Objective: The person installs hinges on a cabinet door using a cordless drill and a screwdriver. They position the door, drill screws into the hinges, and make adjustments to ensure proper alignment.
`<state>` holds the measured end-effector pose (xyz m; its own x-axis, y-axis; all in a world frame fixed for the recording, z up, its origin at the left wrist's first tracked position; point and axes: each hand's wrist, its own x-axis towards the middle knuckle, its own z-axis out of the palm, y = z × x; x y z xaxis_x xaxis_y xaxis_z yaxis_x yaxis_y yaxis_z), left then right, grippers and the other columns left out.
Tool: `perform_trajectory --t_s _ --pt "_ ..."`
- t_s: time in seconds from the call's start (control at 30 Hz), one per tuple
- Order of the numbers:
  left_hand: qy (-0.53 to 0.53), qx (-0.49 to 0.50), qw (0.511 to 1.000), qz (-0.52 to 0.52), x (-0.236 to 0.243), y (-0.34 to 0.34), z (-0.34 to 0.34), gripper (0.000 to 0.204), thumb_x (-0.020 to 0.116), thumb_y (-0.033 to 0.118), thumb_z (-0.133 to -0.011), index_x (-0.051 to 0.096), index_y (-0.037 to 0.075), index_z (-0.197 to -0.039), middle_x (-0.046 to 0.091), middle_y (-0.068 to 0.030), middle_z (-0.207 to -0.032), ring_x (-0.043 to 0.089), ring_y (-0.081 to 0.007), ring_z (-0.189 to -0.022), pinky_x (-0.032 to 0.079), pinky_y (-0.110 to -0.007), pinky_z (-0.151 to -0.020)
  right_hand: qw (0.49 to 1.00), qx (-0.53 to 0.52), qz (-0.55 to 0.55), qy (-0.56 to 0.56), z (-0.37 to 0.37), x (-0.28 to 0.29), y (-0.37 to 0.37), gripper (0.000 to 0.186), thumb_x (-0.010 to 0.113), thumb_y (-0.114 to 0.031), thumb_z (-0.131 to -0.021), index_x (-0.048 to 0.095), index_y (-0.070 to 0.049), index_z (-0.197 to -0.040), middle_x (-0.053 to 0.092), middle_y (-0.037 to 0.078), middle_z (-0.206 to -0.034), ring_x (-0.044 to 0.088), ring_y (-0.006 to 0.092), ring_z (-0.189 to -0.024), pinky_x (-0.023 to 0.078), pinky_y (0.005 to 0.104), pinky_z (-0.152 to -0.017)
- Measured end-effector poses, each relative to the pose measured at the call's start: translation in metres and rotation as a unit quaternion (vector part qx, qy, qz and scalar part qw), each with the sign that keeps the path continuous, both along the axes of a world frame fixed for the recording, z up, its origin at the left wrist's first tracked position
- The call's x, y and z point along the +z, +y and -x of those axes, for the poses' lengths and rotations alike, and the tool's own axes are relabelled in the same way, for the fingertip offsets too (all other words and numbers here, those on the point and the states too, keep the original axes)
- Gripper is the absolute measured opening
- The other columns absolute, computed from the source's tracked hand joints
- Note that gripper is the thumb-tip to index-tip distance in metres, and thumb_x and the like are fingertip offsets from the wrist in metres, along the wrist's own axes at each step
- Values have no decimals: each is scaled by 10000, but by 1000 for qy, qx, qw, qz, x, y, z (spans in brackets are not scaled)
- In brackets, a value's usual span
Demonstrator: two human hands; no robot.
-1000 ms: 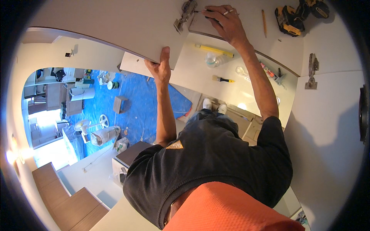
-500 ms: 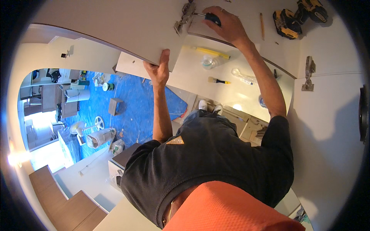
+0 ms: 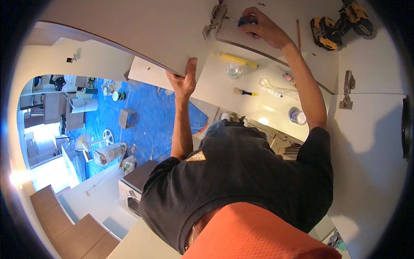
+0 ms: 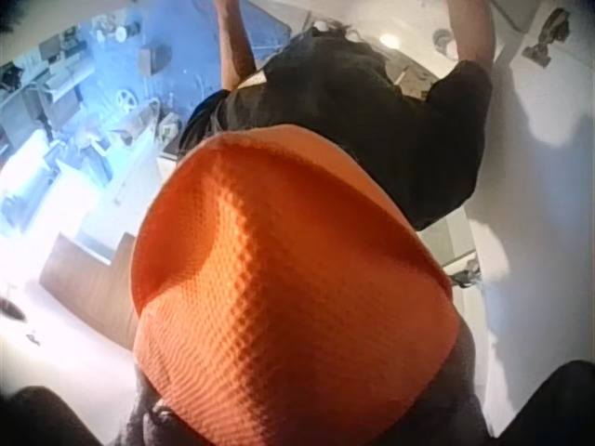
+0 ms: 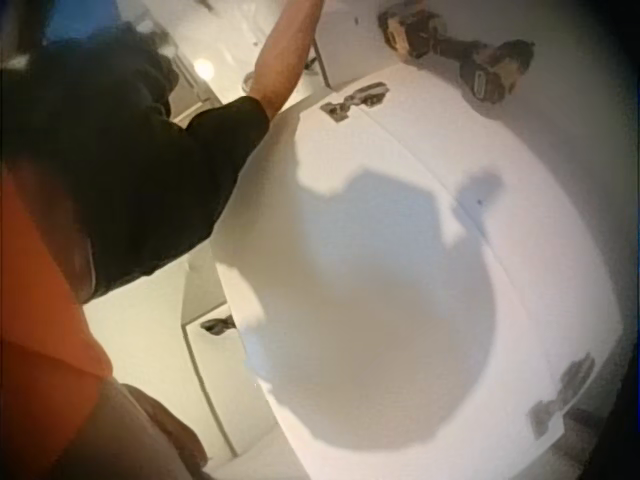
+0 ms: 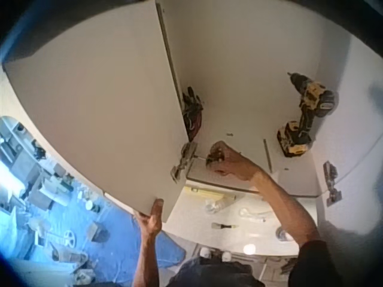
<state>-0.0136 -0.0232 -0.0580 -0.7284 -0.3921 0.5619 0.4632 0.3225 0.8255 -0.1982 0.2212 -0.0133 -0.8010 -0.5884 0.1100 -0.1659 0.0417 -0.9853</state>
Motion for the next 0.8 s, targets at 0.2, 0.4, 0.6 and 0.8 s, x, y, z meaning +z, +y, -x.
perform_trajectory --t_s 0.2,0.4,0.6,0.8 --pt "7 31 999 -19 4 9 -1 278 749 73 -873 584 11 -1088 619 -49 -949 566 -107 -806 473 -243 -696 902 -218 -14 372 -31 -22 -16 274 727 -242 -905 626 -41 -1062 638 52 -826 556 85 -668 434 252 -546" --pt "0 1 999 -32 9 10 -2 285 751 79 -870 587 5 -1090 624 -59 -976 576 -117 -834 481 -248 -722 967 -240 32 77 -49 -29 -25 264 653 -269 -977 594 -37 -1089 634 48 -832 530 59 -610 416 224 -513" --pt "15 -5 1000 -10 8 7 -1 237 735 78 -882 595 7 -1059 628 -57 -962 580 -114 -824 482 -248 -705 943 -211 110 234 -37 -30 -20 264 612 -255 -1002 518 -65 -1161 622 44 -857 535 63 -600 413 212 -513" --pt "17 4 1000 -17 5 7 0 293 741 85 -880 573 5 -1106 627 -61 -976 579 -117 -815 488 -250 -705 958 -247 34 138 -39 -27 -20 247 597 -256 -1012 538 -62 -1154 625 42 -832 563 76 -622 440 223 -545"
